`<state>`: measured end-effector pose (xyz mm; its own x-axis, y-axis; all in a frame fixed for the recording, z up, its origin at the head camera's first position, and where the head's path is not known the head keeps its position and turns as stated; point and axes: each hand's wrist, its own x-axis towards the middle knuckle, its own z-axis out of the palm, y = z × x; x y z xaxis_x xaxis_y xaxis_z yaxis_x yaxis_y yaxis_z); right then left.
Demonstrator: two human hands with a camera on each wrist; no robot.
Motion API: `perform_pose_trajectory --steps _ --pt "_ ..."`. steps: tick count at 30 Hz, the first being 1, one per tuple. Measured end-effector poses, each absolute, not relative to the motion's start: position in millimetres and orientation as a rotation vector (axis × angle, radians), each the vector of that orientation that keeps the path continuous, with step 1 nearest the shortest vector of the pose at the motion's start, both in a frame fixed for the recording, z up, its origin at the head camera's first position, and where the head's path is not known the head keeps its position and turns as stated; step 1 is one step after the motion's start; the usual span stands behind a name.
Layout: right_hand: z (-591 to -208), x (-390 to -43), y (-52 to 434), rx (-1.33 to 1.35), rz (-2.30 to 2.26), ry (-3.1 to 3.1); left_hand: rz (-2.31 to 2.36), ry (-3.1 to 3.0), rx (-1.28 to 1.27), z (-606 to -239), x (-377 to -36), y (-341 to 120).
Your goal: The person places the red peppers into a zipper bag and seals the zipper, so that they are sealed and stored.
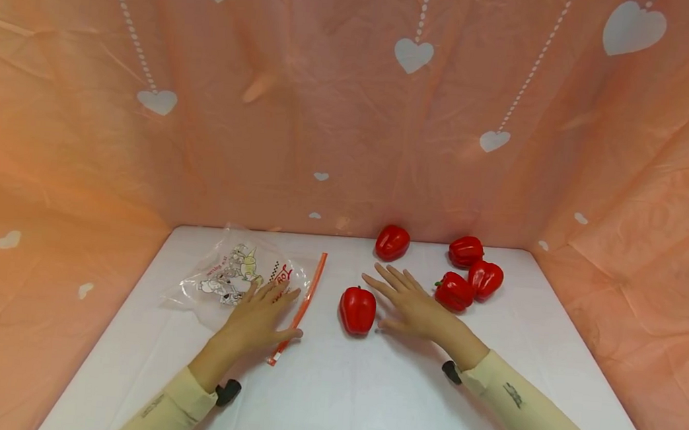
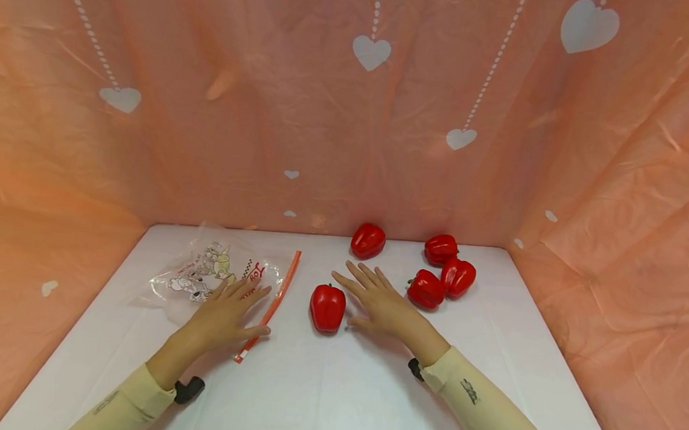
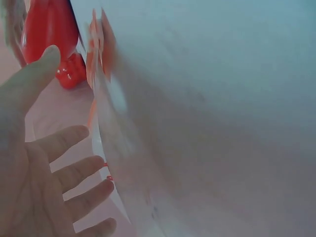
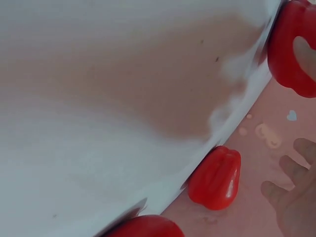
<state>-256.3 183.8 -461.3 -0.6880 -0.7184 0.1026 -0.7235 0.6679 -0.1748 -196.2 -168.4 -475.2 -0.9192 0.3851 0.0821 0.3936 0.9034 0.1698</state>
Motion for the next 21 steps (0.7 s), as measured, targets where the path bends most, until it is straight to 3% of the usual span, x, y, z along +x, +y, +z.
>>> perform_pose_trajectory --steps 21 --pt "-465 -261 164 1.301 0.284 -2.888 -0.286 -3.143 -0.646 -473 -197 -164"
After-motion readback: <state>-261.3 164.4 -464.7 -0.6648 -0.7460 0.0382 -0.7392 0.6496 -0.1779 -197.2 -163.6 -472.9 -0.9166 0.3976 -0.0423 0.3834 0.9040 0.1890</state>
